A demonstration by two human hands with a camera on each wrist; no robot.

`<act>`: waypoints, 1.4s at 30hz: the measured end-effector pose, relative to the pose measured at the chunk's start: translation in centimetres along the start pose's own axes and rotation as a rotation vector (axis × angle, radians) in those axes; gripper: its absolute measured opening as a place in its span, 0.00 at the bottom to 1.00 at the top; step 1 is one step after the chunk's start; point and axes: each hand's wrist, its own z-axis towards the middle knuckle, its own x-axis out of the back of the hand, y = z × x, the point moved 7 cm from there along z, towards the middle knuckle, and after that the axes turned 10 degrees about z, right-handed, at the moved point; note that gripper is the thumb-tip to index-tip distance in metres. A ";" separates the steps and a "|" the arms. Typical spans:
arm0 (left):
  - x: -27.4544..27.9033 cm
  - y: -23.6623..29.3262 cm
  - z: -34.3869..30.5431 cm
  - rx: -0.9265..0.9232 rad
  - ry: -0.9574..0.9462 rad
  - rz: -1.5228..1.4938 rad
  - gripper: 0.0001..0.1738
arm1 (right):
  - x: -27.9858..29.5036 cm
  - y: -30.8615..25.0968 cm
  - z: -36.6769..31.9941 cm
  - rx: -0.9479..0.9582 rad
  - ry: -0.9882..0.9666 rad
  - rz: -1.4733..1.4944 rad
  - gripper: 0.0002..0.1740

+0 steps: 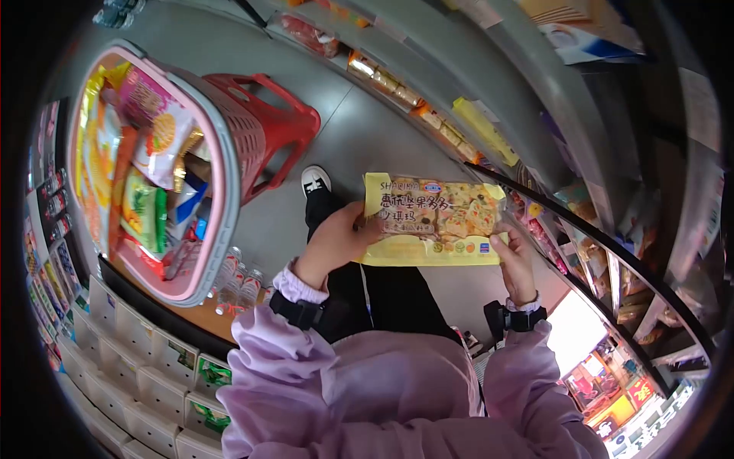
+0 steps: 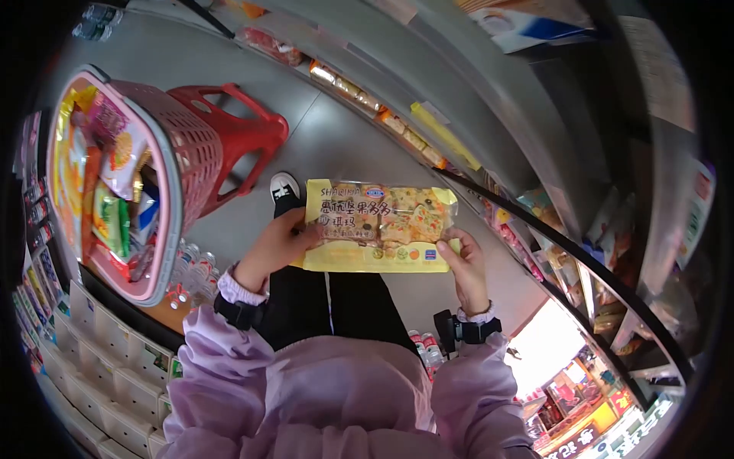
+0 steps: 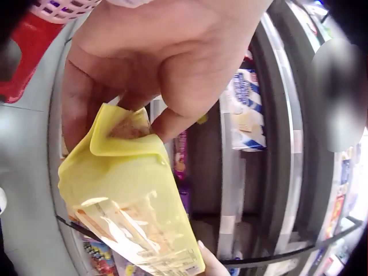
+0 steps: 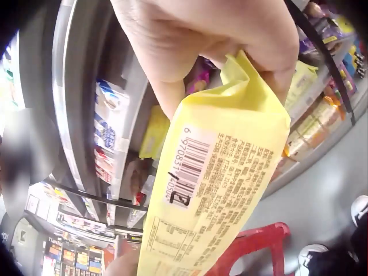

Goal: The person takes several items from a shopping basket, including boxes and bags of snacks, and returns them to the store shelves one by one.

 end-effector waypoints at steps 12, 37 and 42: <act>0.4 -8.2 13.7 -0.099 0.234 -0.086 0.22 | -2.7 4.8 15.1 0.156 -0.088 -0.087 0.15; 10.5 0.6 34.8 -0.426 0.446 0.213 0.15 | -7.8 -3.5 28.8 0.633 -0.005 0.317 0.17; 8.4 1.5 37.9 -0.757 0.598 0.649 0.16 | -10.4 -4.6 27.8 0.663 0.030 0.206 0.16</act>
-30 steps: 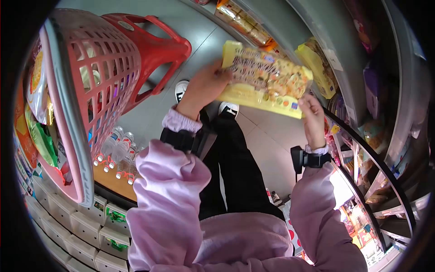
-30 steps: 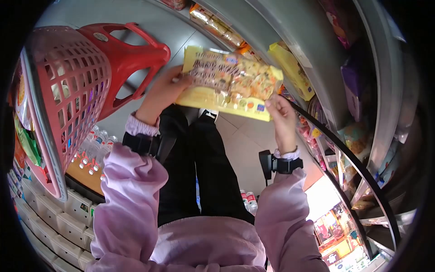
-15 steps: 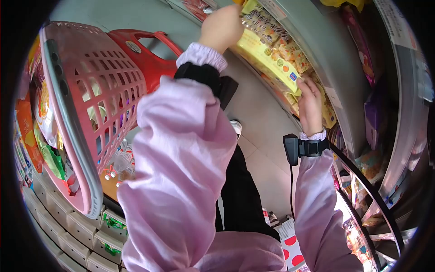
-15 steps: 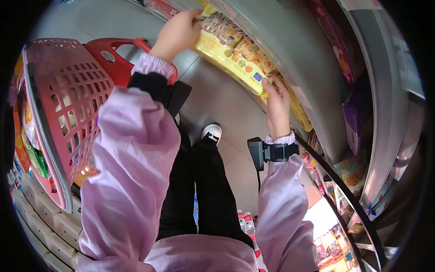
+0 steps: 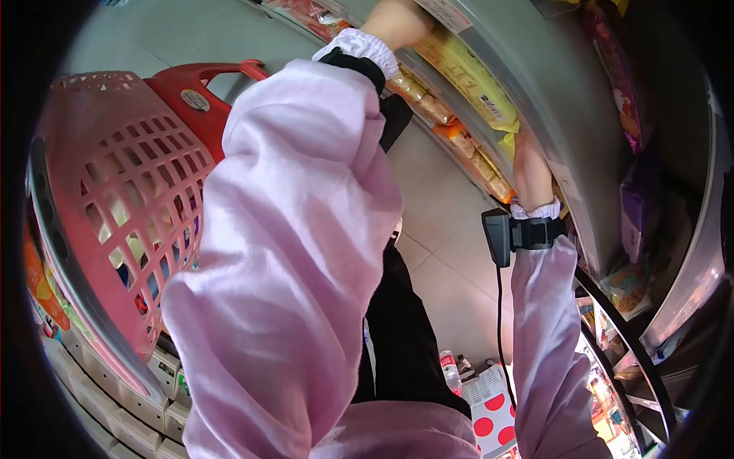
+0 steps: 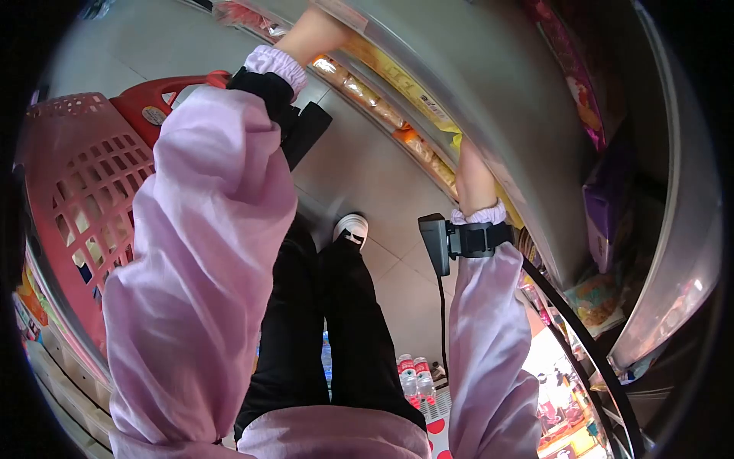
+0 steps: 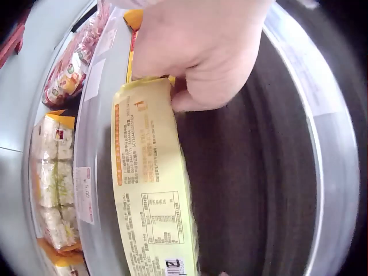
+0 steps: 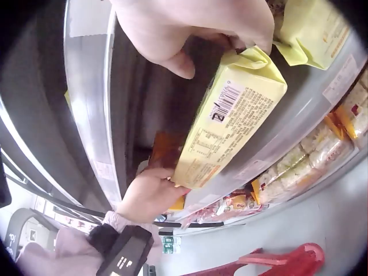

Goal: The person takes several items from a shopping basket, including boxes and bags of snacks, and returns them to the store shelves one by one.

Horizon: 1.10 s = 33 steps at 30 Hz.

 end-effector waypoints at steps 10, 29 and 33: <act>1.3 2.0 -2.1 0.642 -0.396 -0.201 0.22 | 1.5 3.1 -0.8 -0.313 -0.062 -0.387 0.12; 7.6 14.7 -21.5 0.824 -0.165 -0.626 0.20 | -0.4 0.0 -14.7 -0.615 -0.404 -0.384 0.27; 13.4 16.9 -27.4 0.905 -0.287 -0.720 0.13 | -4.1 -3.4 -20.2 -0.749 -0.633 -0.367 0.24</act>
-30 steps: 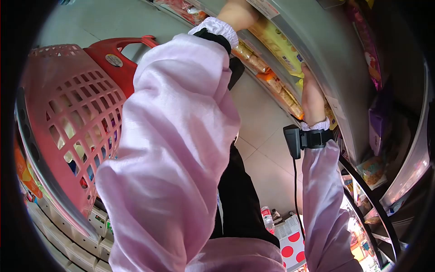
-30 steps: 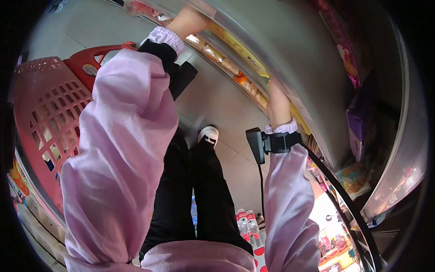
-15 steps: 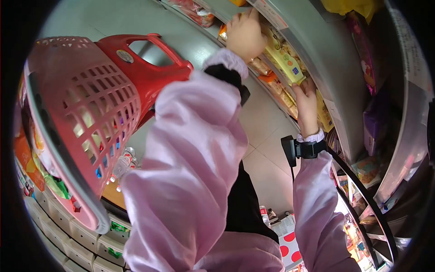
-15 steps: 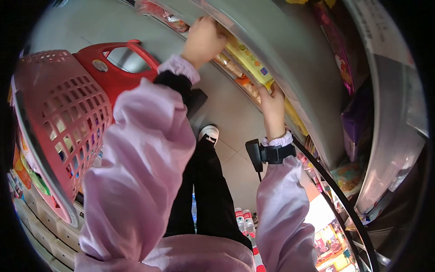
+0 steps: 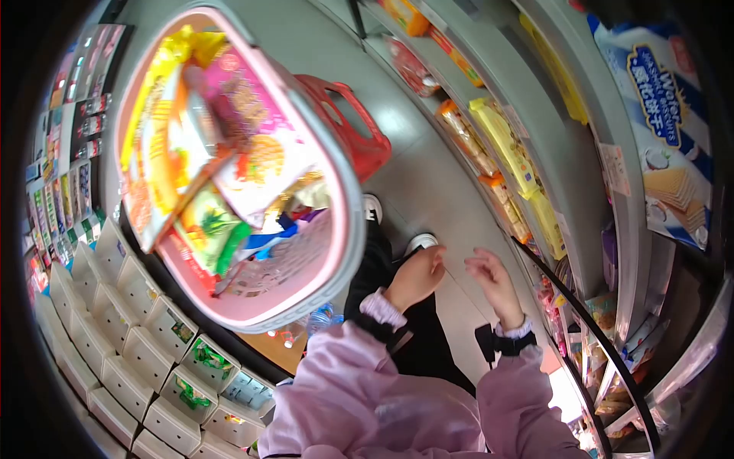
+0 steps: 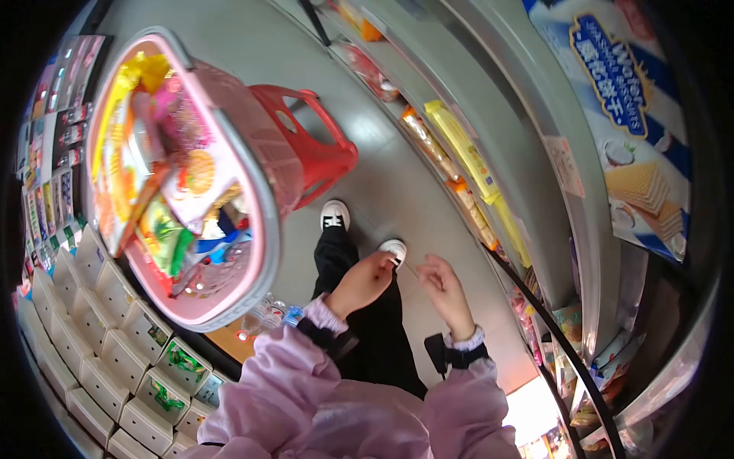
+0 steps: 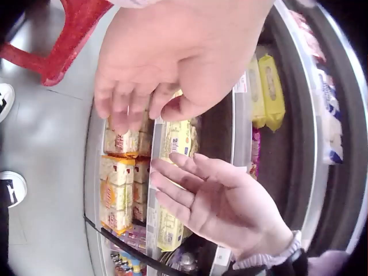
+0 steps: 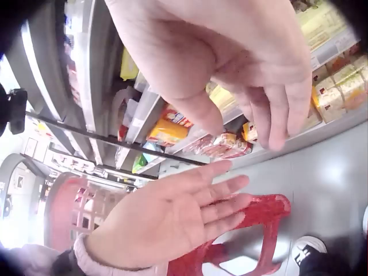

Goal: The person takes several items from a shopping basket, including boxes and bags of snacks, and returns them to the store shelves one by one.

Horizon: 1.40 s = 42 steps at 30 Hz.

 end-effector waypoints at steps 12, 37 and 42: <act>18.2 14.4 -15.9 -0.057 -0.146 -0.101 0.16 | -17.0 -20.2 -7.1 0.266 -0.255 -0.153 0.16; 44.0 -0.7 -17.1 0.223 0.827 -0.097 0.23 | -32.1 -26.7 6.4 0.679 -0.193 -0.385 0.30; 43.9 -0.7 -16.6 0.188 0.770 -0.208 0.18 | -31.5 -26.0 7.1 0.584 -0.224 -0.391 0.17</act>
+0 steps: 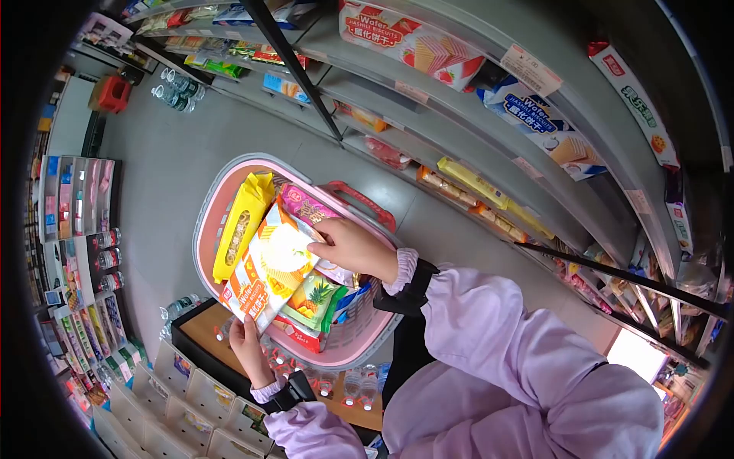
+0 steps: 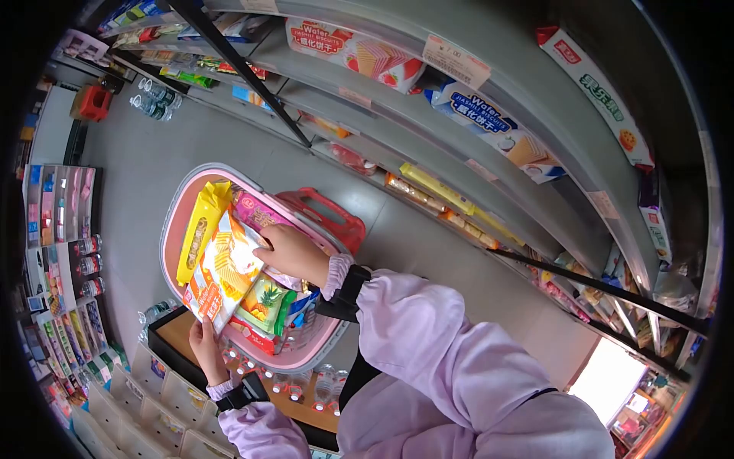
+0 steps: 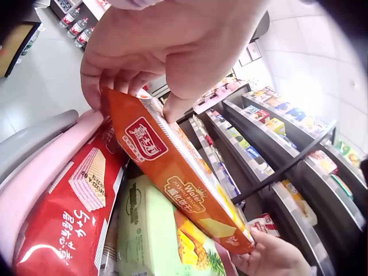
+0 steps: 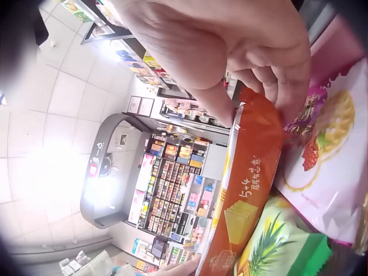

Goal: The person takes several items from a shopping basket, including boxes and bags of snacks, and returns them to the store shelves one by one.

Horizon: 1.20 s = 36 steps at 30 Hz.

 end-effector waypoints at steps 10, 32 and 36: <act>-0.5 1.0 -2.9 -0.015 -0.050 -0.257 0.15 | 0.8 -0.8 -3.5 -0.014 0.002 0.029 0.10; -1.5 -0.2 -6.3 -0.069 -0.059 -0.123 0.13 | 2.2 -1.1 -7.3 0.047 0.090 -0.063 0.14; -1.5 0.6 -5.5 -0.067 -0.049 -0.076 0.14 | 1.9 -1.5 -6.3 0.104 0.088 -0.102 0.15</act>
